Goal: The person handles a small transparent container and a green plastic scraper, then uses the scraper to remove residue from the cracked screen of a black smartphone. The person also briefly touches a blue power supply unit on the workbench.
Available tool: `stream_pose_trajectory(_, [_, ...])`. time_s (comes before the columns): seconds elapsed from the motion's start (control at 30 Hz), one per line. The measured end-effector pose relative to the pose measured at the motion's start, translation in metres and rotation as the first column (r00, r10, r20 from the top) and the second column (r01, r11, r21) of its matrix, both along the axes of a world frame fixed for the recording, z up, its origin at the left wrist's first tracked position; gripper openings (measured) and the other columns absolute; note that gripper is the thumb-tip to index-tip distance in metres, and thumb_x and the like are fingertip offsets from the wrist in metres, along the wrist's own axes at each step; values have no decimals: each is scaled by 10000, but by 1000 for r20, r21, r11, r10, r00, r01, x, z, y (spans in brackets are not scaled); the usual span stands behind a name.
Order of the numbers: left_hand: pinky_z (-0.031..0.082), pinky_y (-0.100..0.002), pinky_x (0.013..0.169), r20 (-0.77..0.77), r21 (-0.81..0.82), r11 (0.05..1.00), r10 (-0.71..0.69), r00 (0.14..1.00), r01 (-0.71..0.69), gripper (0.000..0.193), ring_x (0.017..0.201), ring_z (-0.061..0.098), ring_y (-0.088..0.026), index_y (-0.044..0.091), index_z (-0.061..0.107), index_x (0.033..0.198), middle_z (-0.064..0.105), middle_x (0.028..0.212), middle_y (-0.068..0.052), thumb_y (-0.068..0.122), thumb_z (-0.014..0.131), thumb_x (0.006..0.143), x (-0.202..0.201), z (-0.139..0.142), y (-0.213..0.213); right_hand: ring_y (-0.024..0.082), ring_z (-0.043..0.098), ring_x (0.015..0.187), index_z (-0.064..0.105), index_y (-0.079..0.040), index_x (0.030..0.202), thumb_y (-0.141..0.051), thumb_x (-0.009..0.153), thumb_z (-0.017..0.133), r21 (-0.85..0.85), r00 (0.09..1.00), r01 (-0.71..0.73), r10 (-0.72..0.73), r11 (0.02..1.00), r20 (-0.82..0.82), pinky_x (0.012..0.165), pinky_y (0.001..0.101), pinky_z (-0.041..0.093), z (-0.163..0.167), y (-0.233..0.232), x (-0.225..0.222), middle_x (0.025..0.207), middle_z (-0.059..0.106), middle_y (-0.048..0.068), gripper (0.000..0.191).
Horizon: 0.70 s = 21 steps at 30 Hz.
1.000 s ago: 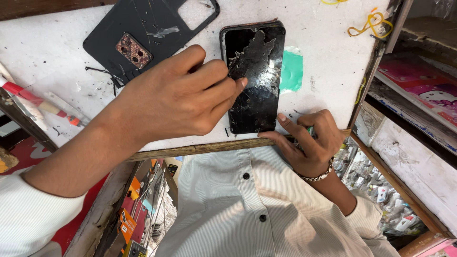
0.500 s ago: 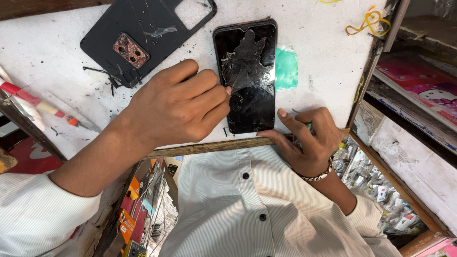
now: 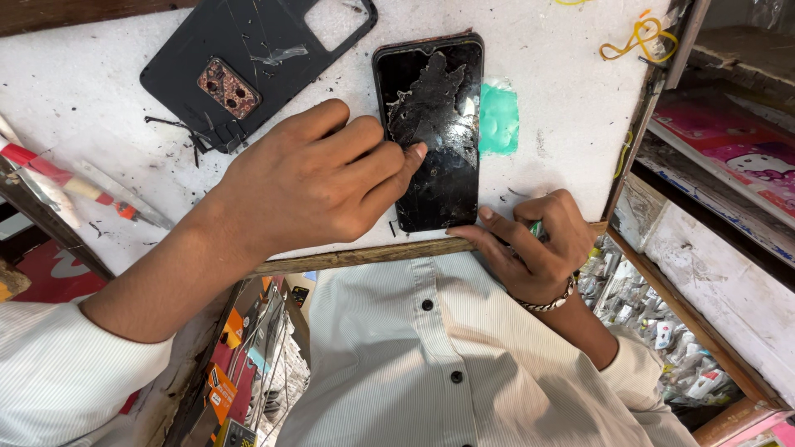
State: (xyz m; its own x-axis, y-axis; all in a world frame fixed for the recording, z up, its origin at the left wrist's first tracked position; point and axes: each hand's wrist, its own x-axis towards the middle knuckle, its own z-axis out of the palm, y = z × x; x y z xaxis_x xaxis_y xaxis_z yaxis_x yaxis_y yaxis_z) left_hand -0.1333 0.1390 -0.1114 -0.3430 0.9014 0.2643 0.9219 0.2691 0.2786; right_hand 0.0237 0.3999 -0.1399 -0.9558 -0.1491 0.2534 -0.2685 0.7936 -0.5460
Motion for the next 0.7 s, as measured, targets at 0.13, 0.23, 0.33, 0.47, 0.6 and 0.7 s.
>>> stream_pose_trajectory(0.13, [441,-260,709,-1,0,1000,-6,1000,6,103,817,565,-113,49,789,1046,574,785,46,93,729,975,-1,1,1,173,442,618,754,-82,890,-398,645,991,19,1000,-11,12,1000,-2,522,329,313,0,1,1,726,485,11,465])
stream_pose_trajectory(0.23, [436,-275,674,-2,15,1000,-6,1000,6,141,790,568,-124,69,750,858,565,750,39,84,737,997,0,1,1,180,462,633,747,-72,953,-392,677,996,43,1000,-24,23,999,6,532,331,329,1,2,2,749,504,17,490])
stream_pose_trajectory(0.33, [440,-275,662,4,33,999,2,1000,-2,216,783,568,-124,74,709,770,557,735,29,57,748,982,3,0,0,190,483,660,737,-56,1021,-378,708,997,46,999,-27,26,999,22,554,338,349,2,2,2,779,535,24,519])
stream_pose_trajectory(0.47, [474,-274,707,35,48,999,6,999,-8,223,821,586,-126,86,659,726,594,790,13,24,747,921,5,-3,0,191,502,678,740,-46,1051,-380,709,991,29,999,-21,20,999,26,571,344,371,2,0,1,795,557,23,539])
stream_pose_trajectory(0.6, [476,-271,690,64,39,999,8,998,-11,233,798,588,-125,97,645,696,571,740,17,21,747,891,5,-3,0,195,487,661,752,-69,987,-386,665,994,36,998,-13,11,999,55,549,335,352,4,0,0,768,535,34,513])
stream_pose_trajectory(0.7, [447,-275,656,42,33,999,9,999,-10,261,774,572,-126,91,655,713,554,720,21,39,752,950,4,-1,0,189,483,655,759,-73,936,-387,642,997,0,999,-8,8,1000,39,546,337,353,4,1,-1,759,529,28,492])
